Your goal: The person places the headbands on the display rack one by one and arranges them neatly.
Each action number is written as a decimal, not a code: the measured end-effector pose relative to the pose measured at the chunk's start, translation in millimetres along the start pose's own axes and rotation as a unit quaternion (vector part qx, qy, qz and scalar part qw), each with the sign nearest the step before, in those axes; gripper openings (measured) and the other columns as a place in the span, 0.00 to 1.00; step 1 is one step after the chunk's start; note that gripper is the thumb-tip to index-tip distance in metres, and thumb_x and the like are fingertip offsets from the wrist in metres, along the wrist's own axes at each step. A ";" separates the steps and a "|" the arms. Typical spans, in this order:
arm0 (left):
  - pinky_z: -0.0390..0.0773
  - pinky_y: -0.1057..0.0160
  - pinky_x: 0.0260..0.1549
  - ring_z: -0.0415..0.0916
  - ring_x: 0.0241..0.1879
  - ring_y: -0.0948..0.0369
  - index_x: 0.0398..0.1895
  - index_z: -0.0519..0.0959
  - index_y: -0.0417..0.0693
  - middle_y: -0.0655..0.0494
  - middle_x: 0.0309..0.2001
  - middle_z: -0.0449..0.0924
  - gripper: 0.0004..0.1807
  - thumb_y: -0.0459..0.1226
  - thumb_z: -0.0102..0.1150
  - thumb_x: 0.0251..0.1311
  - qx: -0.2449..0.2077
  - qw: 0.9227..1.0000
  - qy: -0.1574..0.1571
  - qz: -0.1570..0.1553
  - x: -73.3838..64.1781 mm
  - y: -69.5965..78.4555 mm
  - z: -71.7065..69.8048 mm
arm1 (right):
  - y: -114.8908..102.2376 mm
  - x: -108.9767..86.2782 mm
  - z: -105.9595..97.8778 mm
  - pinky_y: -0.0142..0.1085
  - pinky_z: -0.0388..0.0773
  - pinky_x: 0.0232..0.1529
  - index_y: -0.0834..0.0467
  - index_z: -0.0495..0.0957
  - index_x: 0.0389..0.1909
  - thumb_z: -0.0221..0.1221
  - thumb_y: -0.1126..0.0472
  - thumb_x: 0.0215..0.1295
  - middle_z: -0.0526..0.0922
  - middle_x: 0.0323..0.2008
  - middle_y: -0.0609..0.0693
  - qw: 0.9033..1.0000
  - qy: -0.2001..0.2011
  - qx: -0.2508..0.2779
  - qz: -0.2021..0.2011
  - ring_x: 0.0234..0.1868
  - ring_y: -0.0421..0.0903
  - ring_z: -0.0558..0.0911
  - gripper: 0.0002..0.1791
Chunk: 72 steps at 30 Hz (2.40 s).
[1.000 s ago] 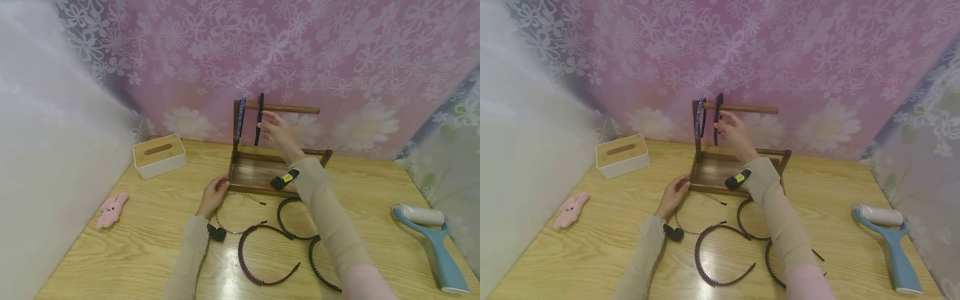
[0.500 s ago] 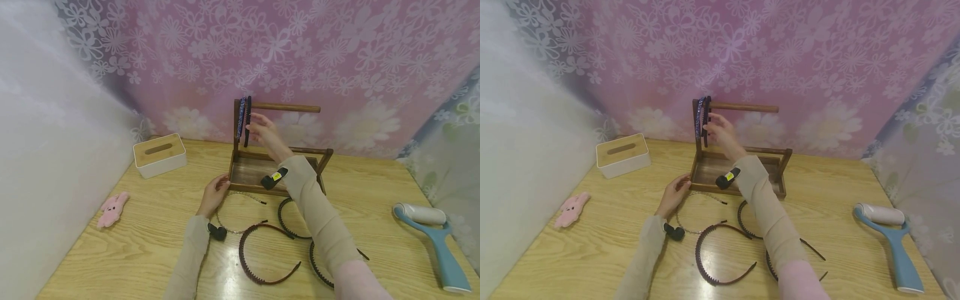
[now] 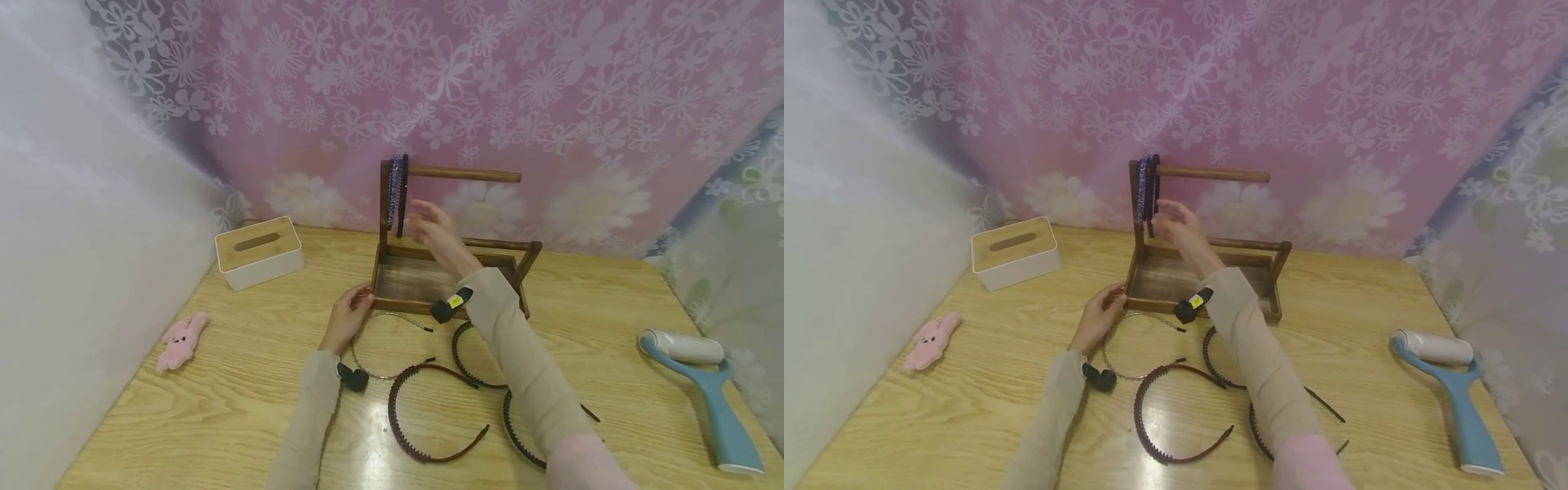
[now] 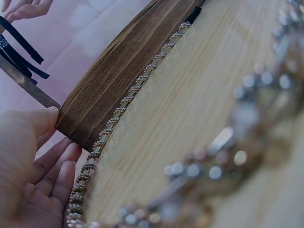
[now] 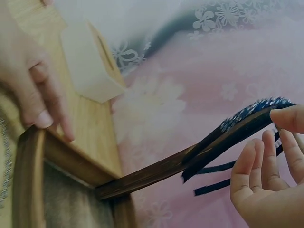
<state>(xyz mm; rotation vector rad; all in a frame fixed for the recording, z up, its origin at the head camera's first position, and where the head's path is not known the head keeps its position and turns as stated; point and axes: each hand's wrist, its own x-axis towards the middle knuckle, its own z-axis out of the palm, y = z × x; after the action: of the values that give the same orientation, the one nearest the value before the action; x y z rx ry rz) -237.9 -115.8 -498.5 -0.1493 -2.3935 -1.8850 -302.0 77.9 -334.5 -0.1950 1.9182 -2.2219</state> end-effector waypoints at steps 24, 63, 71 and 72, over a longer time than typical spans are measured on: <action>0.74 0.50 0.61 0.75 0.57 0.49 0.65 0.73 0.46 0.42 0.59 0.76 0.21 0.39 0.54 0.70 -0.006 1.000 -0.004 -0.013 0.6 1.6 -3.3 | 75.2 -80.9 -80.1 0.31 0.78 0.51 0.64 0.60 0.70 0.54 0.63 0.72 0.73 0.53 0.47 0.988 -0.041 -0.132 0.067 0.50 0.39 0.78 0.28; 0.72 0.47 0.61 0.73 0.58 0.43 0.66 0.69 0.35 0.35 0.60 0.74 0.23 0.34 0.51 0.71 -0.004 1.000 -0.027 -0.011 -17.5 43.2 -6.3 | 89.0 -183.9 -115.0 0.27 0.75 0.31 0.68 0.79 0.50 0.62 0.68 0.61 0.78 0.33 0.45 0.852 -0.234 -0.467 -0.030 0.32 0.29 0.70 0.16; 0.73 0.48 0.62 0.73 0.58 0.44 0.66 0.69 0.36 0.36 0.59 0.74 0.23 0.35 0.52 0.71 -0.005 1.000 -0.019 -0.016 -10.8 29.3 -4.1 | 77.4 -189.3 -118.4 0.29 0.74 0.30 0.66 0.78 0.52 0.60 0.68 0.63 0.78 0.35 0.46 0.873 -0.199 -0.443 -0.046 0.33 0.30 0.71 0.16; 0.72 0.48 0.62 0.73 0.58 0.44 0.66 0.69 0.37 0.36 0.59 0.74 0.23 0.35 0.52 0.71 -0.005 1.000 -0.017 -0.016 -8.5 24.2 -3.2 | 75.9 -189.9 -119.1 0.29 0.74 0.30 0.67 0.78 0.52 0.60 0.68 0.64 0.78 0.35 0.47 0.877 -0.193 -0.437 -0.047 0.33 0.30 0.71 0.16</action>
<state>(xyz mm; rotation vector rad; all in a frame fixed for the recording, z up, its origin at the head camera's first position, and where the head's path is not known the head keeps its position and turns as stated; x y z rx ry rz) -226.2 -113.4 -475.6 -0.1453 -2.4224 -1.9242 -139.9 226.7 -421.6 -0.7964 2.5173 -1.0561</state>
